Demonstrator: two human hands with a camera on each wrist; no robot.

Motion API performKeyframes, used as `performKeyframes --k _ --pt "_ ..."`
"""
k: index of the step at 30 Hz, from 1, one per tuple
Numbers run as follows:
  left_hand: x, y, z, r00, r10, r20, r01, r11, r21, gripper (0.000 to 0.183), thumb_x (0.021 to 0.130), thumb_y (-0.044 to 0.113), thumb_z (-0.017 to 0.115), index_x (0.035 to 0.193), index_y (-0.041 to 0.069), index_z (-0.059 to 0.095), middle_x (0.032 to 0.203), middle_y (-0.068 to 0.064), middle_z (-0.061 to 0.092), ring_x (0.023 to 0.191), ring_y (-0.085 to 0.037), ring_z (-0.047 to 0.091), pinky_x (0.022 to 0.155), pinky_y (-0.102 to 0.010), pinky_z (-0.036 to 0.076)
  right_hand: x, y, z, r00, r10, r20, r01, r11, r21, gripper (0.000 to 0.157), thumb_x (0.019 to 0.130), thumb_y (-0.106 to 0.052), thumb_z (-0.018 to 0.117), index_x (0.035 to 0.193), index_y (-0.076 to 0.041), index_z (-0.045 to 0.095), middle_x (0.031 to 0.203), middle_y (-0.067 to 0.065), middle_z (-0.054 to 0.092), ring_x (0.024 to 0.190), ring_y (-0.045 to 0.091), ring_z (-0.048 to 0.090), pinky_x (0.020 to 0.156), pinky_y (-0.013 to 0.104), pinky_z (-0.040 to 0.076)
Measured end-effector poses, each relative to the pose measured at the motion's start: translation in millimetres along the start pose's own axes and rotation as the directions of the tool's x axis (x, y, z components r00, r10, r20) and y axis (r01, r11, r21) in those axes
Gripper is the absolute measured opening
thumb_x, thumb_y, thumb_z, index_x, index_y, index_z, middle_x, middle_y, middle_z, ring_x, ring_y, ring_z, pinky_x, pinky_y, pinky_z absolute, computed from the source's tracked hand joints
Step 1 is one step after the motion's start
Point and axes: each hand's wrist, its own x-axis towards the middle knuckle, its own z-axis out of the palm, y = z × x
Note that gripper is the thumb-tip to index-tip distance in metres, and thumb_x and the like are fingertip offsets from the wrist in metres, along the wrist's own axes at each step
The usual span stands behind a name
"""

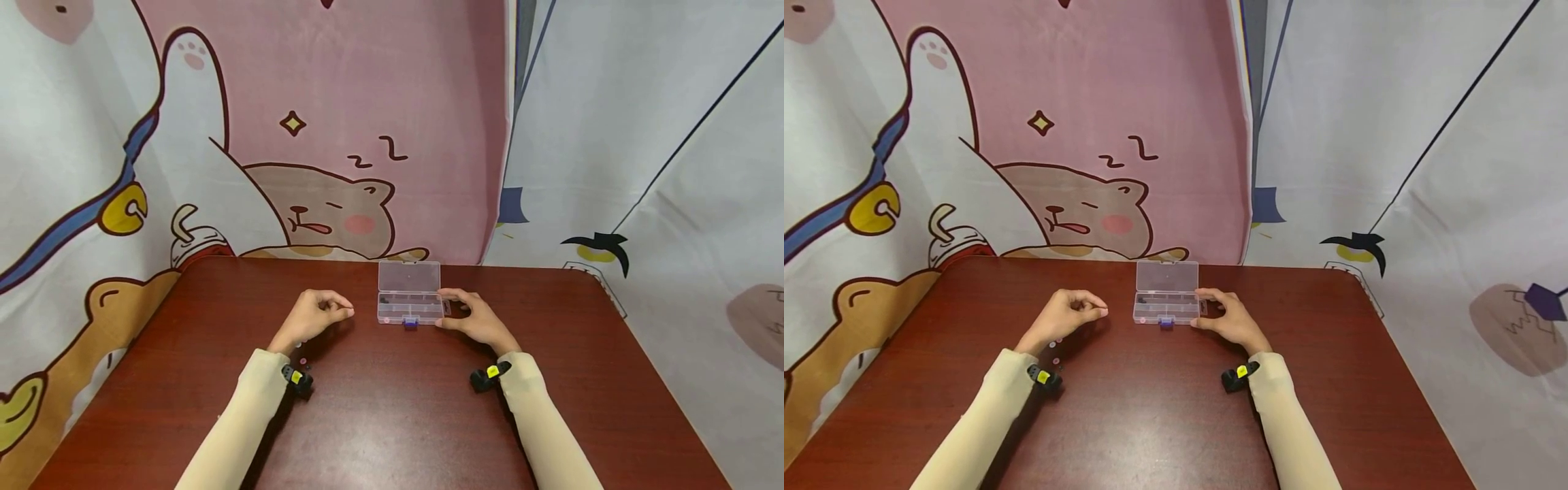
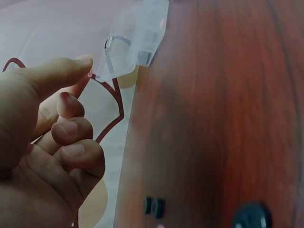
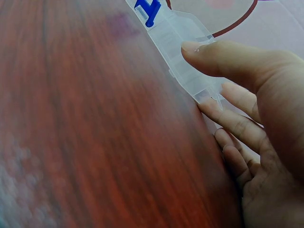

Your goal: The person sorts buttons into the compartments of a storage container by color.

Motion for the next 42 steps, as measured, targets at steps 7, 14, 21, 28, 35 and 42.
performKeyframes --k 7,14,21,28,35,42 --pt "11.3 6.5 11.6 1.000 0.008 -0.016 -0.008 1.000 -0.025 0.004 0.088 0.019 0.083 0.091 0.019 0.081 0.068 0.001 0.060 0.064 -0.011 0.050 0.057 -0.023 0.038 1.2 0.7 -1.0 1.000 -0.006 0.007 0.006 1.000 0.006 0.068 0.081 -0.044 0.086 0.142 -0.033 0.058 0.142 -0.004 0.060 0.132 0.024 0.044 0.112 0.049 0.037" --pt "22.3 11.1 24.0 0.999 0.049 -0.011 -0.049 0.998 -0.036 0.004 0.087 0.017 0.083 0.090 0.017 0.081 0.068 0.002 0.058 0.063 -0.011 0.050 0.057 -0.022 0.038 2.2 2.7 -0.1 1.000 -0.003 0.003 0.003 1.000 0.001 0.067 0.080 -0.045 0.087 0.141 -0.034 0.059 0.142 -0.005 0.060 0.132 0.024 0.044 0.112 0.049 0.037" --pt "29.5 17.0 33.6 0.998 0.062 0.000 -0.062 0.997 -0.047 0.004 0.087 0.015 0.082 0.091 0.015 0.081 0.068 0.001 0.057 0.063 -0.011 0.049 0.055 -0.022 0.036 0.1 2.7 -1.0 1.000 0.000 0.005 0.000 1.000 0.010 0.068 0.080 -0.045 0.087 0.141 -0.033 0.059 0.142 -0.003 0.060 0.131 0.024 0.044 0.111 0.049 0.037" --pt "33.2 21.7 42.5 0.997 0.067 0.024 -0.066 0.996 -0.052 0.005 0.089 0.013 0.080 0.094 0.012 0.081 0.068 0.001 0.058 0.061 -0.010 0.048 0.054 -0.021 0.035 -0.1 4.2 -1.2 1.000 -0.001 -0.003 0.001 1.000 -0.004 0.067 0.080 -0.045 0.087 0.140 -0.036 0.059 0.141 -0.005 0.060 0.131 0.023 0.045 0.111 0.048 0.037" --pt "37.0 23.0 48.9 0.997 0.066 0.030 -0.064 0.997 -0.051 0.005 0.090 0.013 0.078 0.094 0.012 0.081 0.068 0.003 0.060 0.061 -0.009 0.049 0.055 -0.021 0.036 0.5 3.6 -0.5 1.000 0.001 0.001 -0.001 1.000 0.003 0.066 0.080 -0.045 0.087 0.140 -0.037 0.059 0.141 -0.003 0.060 0.132 0.024 0.045 0.111 0.049 0.037" --pt "38.7 25.0 48.9 0.998 0.058 0.026 -0.057 0.997 -0.048 0.006 0.091 0.013 0.077 0.096 0.012 0.081 0.071 0.002 0.062 0.064 -0.009 0.050 0.056 -0.020 0.037 1.1 4.3 0.0 1.000 0.001 0.003 -0.001 1.000 0.000 0.067 0.080 -0.047 0.086 0.140 -0.038 0.058 0.142 -0.002 0.059 0.132 0.023 0.044 0.111 0.049 0.037"
